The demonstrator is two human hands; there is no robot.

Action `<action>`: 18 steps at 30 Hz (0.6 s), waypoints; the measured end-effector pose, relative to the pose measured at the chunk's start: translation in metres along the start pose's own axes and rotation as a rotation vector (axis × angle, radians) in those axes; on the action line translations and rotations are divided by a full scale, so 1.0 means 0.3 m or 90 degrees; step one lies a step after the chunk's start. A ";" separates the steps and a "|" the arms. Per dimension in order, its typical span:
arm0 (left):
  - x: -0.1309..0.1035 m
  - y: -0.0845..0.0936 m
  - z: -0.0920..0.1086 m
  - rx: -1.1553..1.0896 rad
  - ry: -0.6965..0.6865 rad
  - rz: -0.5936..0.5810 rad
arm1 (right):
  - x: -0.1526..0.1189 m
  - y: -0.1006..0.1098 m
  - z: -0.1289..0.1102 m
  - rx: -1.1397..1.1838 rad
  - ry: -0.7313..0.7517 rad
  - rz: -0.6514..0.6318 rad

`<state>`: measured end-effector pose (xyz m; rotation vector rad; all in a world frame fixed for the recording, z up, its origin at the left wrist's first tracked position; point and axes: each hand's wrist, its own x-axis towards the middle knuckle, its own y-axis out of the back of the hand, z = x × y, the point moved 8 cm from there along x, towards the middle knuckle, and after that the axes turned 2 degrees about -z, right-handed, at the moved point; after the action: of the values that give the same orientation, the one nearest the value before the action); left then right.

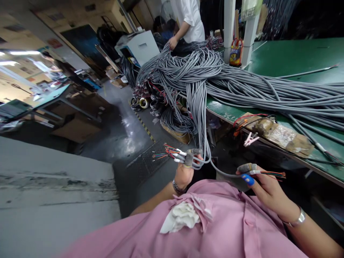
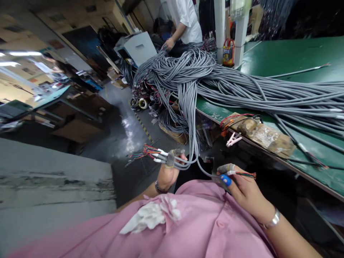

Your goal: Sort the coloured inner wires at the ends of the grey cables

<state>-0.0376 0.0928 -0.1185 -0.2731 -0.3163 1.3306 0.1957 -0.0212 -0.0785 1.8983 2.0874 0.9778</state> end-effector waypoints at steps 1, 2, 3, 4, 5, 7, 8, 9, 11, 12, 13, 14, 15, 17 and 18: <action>0.001 -0.009 0.004 0.000 -0.001 -0.007 | -0.001 -0.002 0.002 -0.008 0.005 -0.001; 0.002 -0.019 0.008 0.002 -0.002 -0.014 | -0.003 -0.004 0.004 -0.015 0.010 0.000; 0.003 -0.030 0.013 0.004 -0.003 -0.022 | -0.003 -0.006 0.005 -0.020 0.015 0.000; 0.004 -0.042 0.018 0.006 -0.003 -0.029 | -0.002 -0.008 0.003 -0.024 0.023 0.000; 0.005 -0.054 0.020 0.008 0.001 -0.037 | 0.000 -0.010 -0.001 -0.024 0.031 0.001; 0.005 -0.080 0.020 0.013 0.013 -0.058 | 0.010 -0.019 -0.015 -0.013 0.045 -0.005; 0.004 -0.094 0.018 0.019 0.017 -0.073 | 0.017 -0.027 -0.026 0.000 0.050 -0.013; 0.002 -0.109 0.016 0.030 0.020 -0.090 | 0.026 -0.038 -0.038 0.016 0.050 -0.027; -0.005 -0.143 0.009 0.071 0.022 -0.135 | 0.049 -0.068 -0.063 0.052 0.034 -0.061; -0.010 -0.162 0.001 0.097 0.026 -0.164 | 0.062 -0.082 -0.077 0.066 0.023 -0.074; -0.015 -0.184 -0.008 0.123 0.032 -0.199 | 0.078 -0.093 -0.093 0.072 0.013 -0.078; -0.023 -0.208 -0.019 0.145 0.040 -0.242 | 0.094 -0.094 -0.113 0.070 0.016 -0.061; -0.030 -0.231 -0.027 0.160 0.046 -0.284 | 0.112 -0.092 -0.134 0.060 0.026 -0.043; -0.039 -0.264 -0.032 0.166 0.048 -0.337 | 0.148 -0.085 -0.177 0.021 0.055 -0.005; -0.039 -0.270 -0.029 0.162 0.048 -0.341 | 0.165 -0.084 -0.196 -0.004 0.071 0.004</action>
<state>0.0364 0.0637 -0.0972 -0.0173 -0.1385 0.8170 0.1349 0.0044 -0.0316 1.8896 2.1354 1.1143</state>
